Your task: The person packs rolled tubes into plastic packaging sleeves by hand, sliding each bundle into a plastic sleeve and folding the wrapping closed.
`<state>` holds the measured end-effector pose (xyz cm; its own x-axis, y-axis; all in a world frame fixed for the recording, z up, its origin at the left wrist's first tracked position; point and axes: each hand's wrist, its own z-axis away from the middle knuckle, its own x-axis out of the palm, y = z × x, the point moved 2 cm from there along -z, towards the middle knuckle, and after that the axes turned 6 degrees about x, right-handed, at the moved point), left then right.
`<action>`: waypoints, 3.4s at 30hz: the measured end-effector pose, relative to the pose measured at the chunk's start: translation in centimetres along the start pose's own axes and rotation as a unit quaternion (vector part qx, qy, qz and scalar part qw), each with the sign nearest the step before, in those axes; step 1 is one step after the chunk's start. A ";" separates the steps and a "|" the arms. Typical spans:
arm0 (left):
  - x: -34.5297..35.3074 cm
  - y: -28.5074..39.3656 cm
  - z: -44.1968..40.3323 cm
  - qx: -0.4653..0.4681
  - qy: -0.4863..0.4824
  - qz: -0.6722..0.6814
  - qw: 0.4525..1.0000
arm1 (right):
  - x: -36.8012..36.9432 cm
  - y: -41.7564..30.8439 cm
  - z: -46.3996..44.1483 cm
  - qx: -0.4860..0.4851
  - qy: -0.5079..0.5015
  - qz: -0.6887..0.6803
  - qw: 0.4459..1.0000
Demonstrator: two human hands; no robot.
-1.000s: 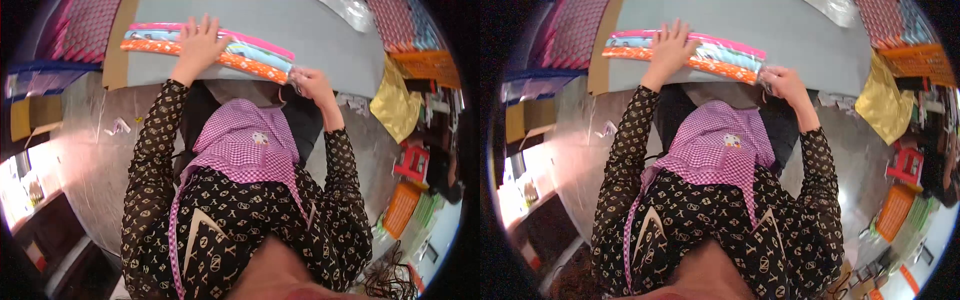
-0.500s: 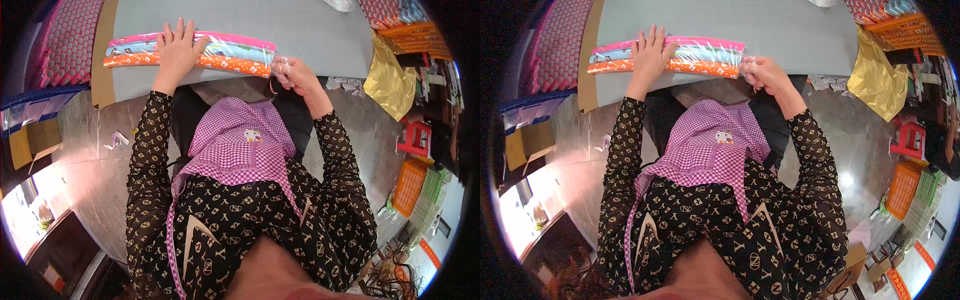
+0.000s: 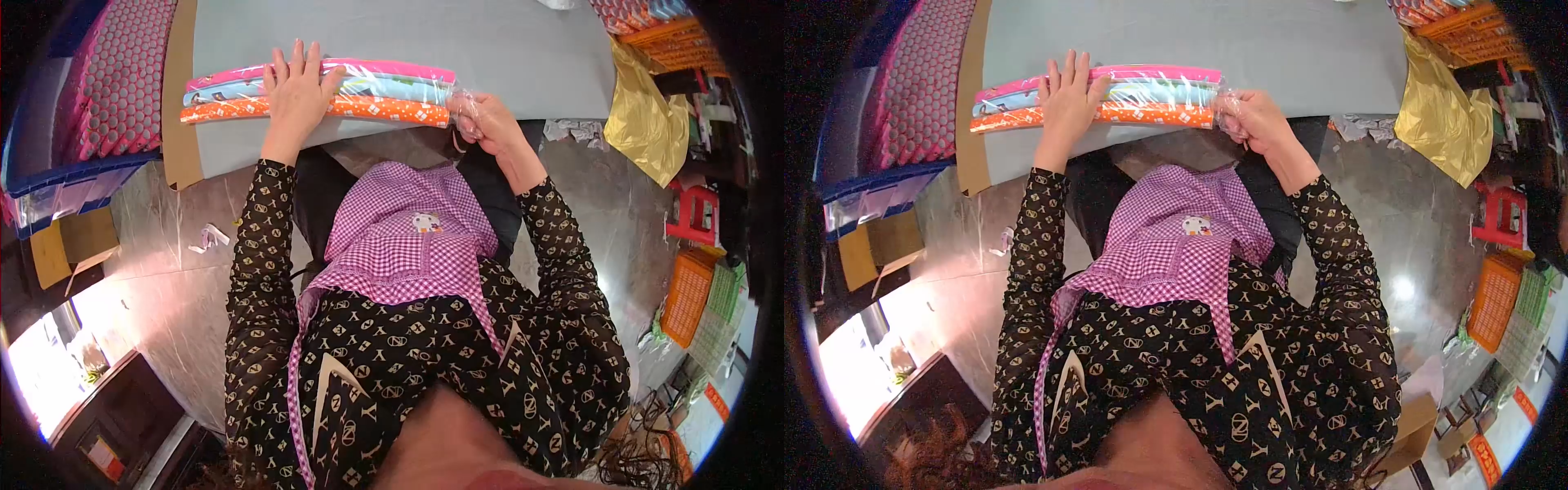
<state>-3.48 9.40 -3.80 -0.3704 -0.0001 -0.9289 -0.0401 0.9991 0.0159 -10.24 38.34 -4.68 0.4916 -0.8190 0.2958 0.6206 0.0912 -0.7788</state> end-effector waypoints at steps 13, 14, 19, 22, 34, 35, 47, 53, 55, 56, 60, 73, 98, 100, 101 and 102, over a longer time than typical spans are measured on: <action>0.0 0.0 0.1 0.005 0.015 0.004 1.000 | -0.1 1.2 -0.8 0.007 0.016 -0.093 0.996; 0.0 -0.1 0.1 0.005 0.015 0.004 1.000 | -0.2 1.2 -0.8 0.007 0.017 -0.102 0.995; 0.0 -0.1 0.1 0.005 0.014 0.004 1.000 | 0.0 1.1 -0.8 0.020 -0.003 -0.150 0.988; -0.1 -0.1 0.1 0.004 0.011 0.002 1.000 | 0.5 0.9 -0.7 0.021 0.010 -0.163 0.986; 0.5 -0.1 0.0 0.000 -0.003 -0.026 1.000 | 0.5 1.1 -0.3 -0.003 0.031 -0.115 0.993; 0.4 -0.2 0.1 -0.020 0.004 -0.036 0.999 | 0.6 0.9 0.0 -0.037 0.039 -0.064 0.997; -1.0 0.5 0.2 -0.037 -0.021 -0.002 0.999 | 0.2 0.4 -0.1 -0.065 0.086 0.030 0.994; -0.7 0.3 0.3 -0.047 -0.016 0.042 0.998 | 0.7 0.0 0.0 -0.058 0.077 -0.005 0.995; -0.8 0.3 0.4 -0.046 -0.024 0.042 0.998 | 0.6 0.1 -0.1 -0.056 0.082 -0.014 0.995; -0.8 0.3 0.4 -0.042 -0.022 0.037 0.998 | 0.5 0.2 -0.2 -0.055 0.090 -0.023 0.994; -1.0 0.3 0.3 -0.040 -0.022 0.042 0.998 | 0.0 0.5 -0.6 -0.036 0.084 -0.045 0.995; -1.0 0.4 0.3 -0.027 -0.021 0.031 0.999 | 0.0 0.8 -1.2 0.006 0.053 -0.103 0.993; -0.5 0.1 -0.3 0.023 -0.025 -0.017 0.999 | 0.8 0.7 -0.4 0.009 0.044 -0.052 0.998; -0.2 -0.1 -0.2 0.049 -0.027 -0.015 0.998 | 0.2 0.9 -0.3 -0.003 0.041 -0.046 0.998; -0.2 -0.1 -0.2 0.042 -0.029 -0.014 0.999 | 0.0 1.0 -0.2 -0.014 0.023 -0.023 0.999; -0.2 -0.1 -0.2 0.033 -0.032 -0.013 0.999 | -0.1 0.8 0.1 -0.012 0.034 -0.034 0.999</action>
<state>-3.53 9.24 -3.53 -0.3103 -0.0260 -0.9503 0.0125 0.9994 -0.0314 -9.73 38.53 -5.27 0.4058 -0.8593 0.3114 0.6356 0.0204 -0.7718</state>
